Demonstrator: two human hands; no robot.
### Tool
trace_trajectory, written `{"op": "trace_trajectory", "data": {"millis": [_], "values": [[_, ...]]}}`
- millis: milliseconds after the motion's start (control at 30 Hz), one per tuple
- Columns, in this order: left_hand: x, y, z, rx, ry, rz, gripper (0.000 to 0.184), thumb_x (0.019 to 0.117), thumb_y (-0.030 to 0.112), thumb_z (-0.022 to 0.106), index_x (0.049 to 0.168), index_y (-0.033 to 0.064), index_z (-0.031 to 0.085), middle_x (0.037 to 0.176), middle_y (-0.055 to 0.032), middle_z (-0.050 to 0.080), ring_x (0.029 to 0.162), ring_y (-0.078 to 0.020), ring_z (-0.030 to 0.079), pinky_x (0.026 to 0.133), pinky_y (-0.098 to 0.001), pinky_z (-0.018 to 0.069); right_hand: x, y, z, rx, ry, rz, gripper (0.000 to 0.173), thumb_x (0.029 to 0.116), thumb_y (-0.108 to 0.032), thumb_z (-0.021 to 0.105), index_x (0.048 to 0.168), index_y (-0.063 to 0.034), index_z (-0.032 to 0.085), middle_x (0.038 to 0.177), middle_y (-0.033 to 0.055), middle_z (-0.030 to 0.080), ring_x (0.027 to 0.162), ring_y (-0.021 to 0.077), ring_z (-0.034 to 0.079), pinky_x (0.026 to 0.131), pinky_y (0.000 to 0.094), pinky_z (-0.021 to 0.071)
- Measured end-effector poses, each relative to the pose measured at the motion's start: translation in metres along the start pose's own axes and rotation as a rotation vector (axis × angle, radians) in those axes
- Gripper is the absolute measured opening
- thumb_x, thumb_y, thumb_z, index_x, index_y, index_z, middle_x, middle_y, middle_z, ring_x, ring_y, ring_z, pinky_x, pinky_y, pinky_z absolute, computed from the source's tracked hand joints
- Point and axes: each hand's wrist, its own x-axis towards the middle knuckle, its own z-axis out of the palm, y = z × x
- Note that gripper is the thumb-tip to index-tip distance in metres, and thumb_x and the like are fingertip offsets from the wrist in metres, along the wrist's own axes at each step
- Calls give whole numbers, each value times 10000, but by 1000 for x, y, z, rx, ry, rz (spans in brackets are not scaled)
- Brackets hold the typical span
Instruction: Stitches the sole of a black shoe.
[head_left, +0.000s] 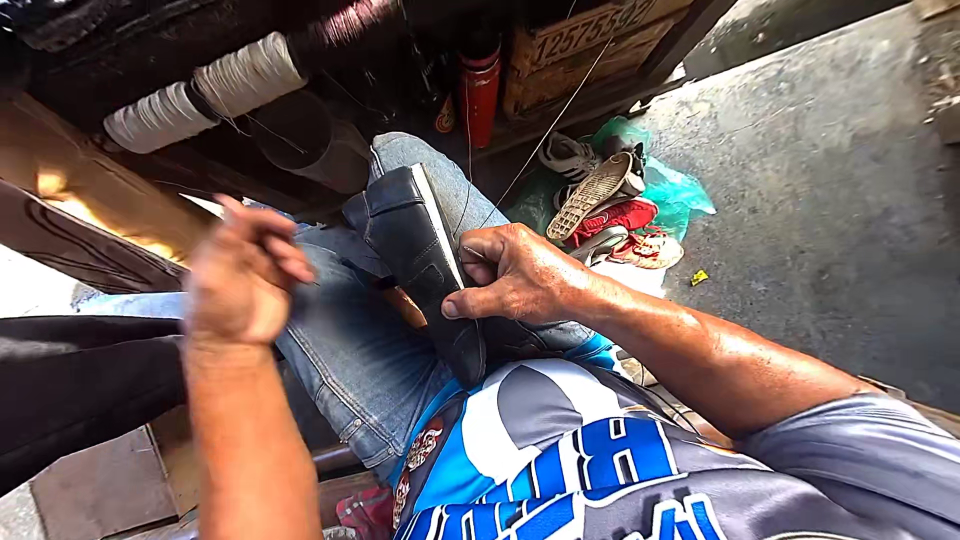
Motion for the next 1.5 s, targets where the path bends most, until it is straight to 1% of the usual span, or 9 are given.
{"op": "trace_trajectory", "data": {"millis": [133, 233, 400, 533, 633, 833, 1067, 1200, 1500], "values": [[-29, -28, 88, -173, -129, 1, 392, 897, 389, 781, 1199, 182, 644, 1072, 25, 720, 958, -101, 699, 837, -319, 611, 0, -4, 3, -31, -49, 28, 320, 831, -314, 843, 803, -114, 595, 585, -31, 511, 511, 68, 485, 468, 255, 397], [-30, -30, 117, -263, -7, 50, 325, 913, 56, 744, 1212, 82, 621, 1080, -55, 723, 970, -140, 713, 877, -340, 612, -6, -6, 1, -76, -14, 1, 348, 825, -374, 848, 920, -122, 627, 681, -40, 598, 587, 49, 568, 524, 246, 485], [-27, -41, 91, -439, -112, 17, 335, 950, 161, 727, 1266, 156, 616, 1125, -26, 722, 1012, -132, 710, 900, -347, 608, -29, 13, -1, -53, 256, -167, 379, 902, -145, 665, 1238, -2, 564, 1103, 81, 572, 747, 67, 557, 612, 210, 507], [-29, -48, 78, -304, -110, 64, 476, 956, 244, 717, 1382, 127, 541, 1216, -39, 697, 1104, -152, 682, 975, -379, 579, -41, 26, -1, -76, 394, -269, 350, 956, -25, 585, 1297, 52, 616, 1132, 125, 634, 951, 139, 634, 804, 269, 580], [-24, -53, 77, -312, -88, 88, 470, 932, 256, 754, 1331, 110, 553, 1173, -35, 722, 1088, -161, 701, 982, -386, 585, -59, 59, -29, -113, 498, -32, 396, 997, -34, 562, 1388, 31, 564, 1079, 134, 663, 846, 151, 657, 740, 310, 586], [-19, -55, 76, -403, -119, 96, 435, 918, 203, 767, 1301, 127, 575, 1160, -37, 731, 1074, -167, 710, 975, -386, 591, -137, 179, -88, 208, 1014, 903, 397, 1020, -173, 564, 1380, -16, 507, 1100, 209, 638, 773, 279, 639, 690, 481, 557], [-17, -52, 80, -421, -150, 50, 383, 900, 246, 784, 1253, 207, 643, 1120, 7, 735, 1012, -101, 709, 902, -327, 606, -78, 52, -65, 24, 484, 113, 446, 1031, -128, 550, 1462, -30, 493, 1051, 61, 688, 728, 108, 662, 620, 269, 591], [-22, -54, 78, -481, -118, 38, 365, 910, 228, 771, 1250, 192, 644, 1124, 2, 731, 1014, -106, 707, 900, -333, 604, -43, 0, -24, -95, 267, -260, 302, 1003, -107, 576, 1255, 31, 669, 942, 39, 675, 732, 37, 594, 642, 193, 535], [-26, -55, 79, -506, -119, 37, 392, 919, 221, 765, 1274, 161, 609, 1144, -10, 714, 1044, -118, 696, 932, -340, 587, -19, 2, 6, -151, 127, -411, 283, 1007, -104, 561, 1211, 16, 717, 1004, 60, 722, 918, 73, 670, 816, 226, 567]]}}
